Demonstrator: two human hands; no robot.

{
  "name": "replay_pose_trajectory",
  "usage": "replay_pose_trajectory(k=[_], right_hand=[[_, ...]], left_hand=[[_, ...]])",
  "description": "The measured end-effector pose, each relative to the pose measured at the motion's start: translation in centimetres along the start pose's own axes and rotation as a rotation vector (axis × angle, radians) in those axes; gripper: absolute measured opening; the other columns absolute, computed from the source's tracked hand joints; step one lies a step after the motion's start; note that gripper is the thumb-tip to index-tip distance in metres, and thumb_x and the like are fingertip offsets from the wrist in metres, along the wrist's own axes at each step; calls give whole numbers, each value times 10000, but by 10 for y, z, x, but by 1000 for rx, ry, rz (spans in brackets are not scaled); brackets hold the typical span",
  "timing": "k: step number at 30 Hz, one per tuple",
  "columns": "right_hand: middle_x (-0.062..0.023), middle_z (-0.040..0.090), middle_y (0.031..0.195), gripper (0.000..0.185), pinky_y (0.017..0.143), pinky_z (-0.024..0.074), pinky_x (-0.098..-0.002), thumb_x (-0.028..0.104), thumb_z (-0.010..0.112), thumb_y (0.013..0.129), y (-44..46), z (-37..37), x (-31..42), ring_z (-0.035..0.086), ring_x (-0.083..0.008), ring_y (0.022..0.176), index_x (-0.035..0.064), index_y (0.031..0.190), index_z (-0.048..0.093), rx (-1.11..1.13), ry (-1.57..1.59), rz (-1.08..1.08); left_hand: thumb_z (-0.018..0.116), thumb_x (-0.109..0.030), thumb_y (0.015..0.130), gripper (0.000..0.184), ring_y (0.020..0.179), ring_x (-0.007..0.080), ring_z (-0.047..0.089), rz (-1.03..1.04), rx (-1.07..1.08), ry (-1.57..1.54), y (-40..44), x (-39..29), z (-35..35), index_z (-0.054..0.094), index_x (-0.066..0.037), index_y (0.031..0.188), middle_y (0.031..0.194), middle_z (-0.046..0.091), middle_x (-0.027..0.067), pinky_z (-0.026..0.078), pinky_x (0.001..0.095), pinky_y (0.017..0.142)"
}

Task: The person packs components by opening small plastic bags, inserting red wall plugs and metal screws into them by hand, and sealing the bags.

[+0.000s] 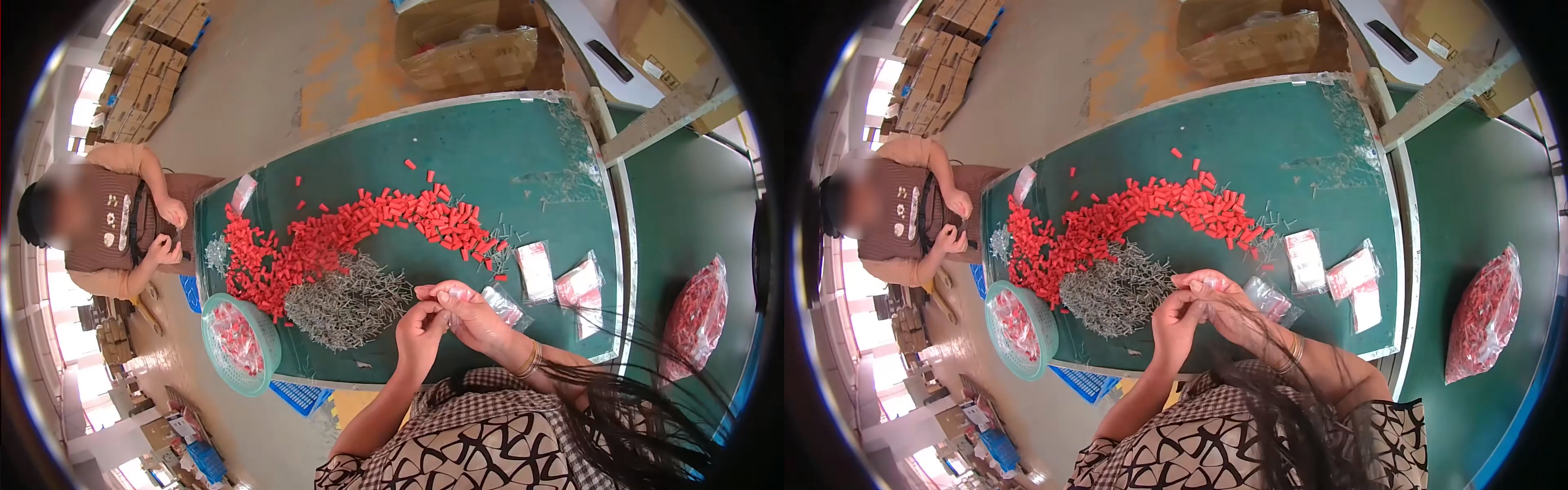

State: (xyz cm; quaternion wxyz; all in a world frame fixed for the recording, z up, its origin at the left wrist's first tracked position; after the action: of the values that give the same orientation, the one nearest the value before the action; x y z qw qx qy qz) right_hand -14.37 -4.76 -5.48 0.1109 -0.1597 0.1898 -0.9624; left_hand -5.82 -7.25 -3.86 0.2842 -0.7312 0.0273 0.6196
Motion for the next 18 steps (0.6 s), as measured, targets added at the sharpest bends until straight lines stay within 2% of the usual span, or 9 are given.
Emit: replay_pose_trajectory(k=[3,5,8,11,14,17,18], right_hand=[[-99,620,1226,142,929,492,-357,184,615,951,1,0,3,592,-189,1071,76,1041,634,-8,-13,-37],[-98,618,1228,146,912,500,-358,191,620,948,2,2,5,594,-186,1063,79,1041,636,29,-1,-60],[-28,644,1124,250,687,444,-268,252,604,962,4,2,6,566,-88,882,65,1127,630,-12,-37,-96],[-36,644,1131,249,704,461,-285,256,602,963,1,0,6,573,-97,886,61,1114,629,-17,-23,-1],[-57,646,1197,153,768,533,-354,236,611,956,5,-3,7,625,-185,996,134,1065,644,58,-16,-16],[-63,643,1204,162,750,532,-367,243,601,961,6,-2,9,624,-198,1024,133,1073,643,46,1,-21],[-72,642,1203,163,776,538,-400,235,601,960,7,-5,9,621,-217,1057,127,1077,641,21,18,-12]], left_hand=[[621,5,902,112,731,93,598,104,-29,-45,-1,-15,6,630,19,1013,830,646,28,492,239,683],[617,-8,910,105,715,92,587,54,-37,20,1,-3,7,635,13,1010,822,644,31,482,240,658],[608,-28,920,91,696,85,571,-19,-35,24,3,0,2,646,8,994,803,640,30,476,240,638],[598,-55,932,91,674,80,555,-28,-47,38,4,-12,1,653,11,963,773,633,27,470,239,622],[590,-69,940,106,657,78,552,15,-87,126,5,-17,-2,648,19,934,740,623,25,466,239,611],[584,-79,944,120,651,80,561,71,-130,211,5,-24,-6,641,20,910,723,618,23,463,239,602],[582,-83,946,125,651,81,564,89,-143,236,4,-26,-7,638,19,902,719,617,23,461,240,599]])
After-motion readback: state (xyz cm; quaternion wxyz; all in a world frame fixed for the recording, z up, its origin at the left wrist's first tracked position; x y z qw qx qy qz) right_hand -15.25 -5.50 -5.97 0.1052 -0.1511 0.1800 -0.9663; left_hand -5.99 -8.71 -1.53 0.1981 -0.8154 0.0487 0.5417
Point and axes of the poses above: each hand's wrist, its own y-axis towards the middle knuckle, its own z-axis out of the palm, x = y × z, the point moved 9 cm from there along y, towards the middle knuckle
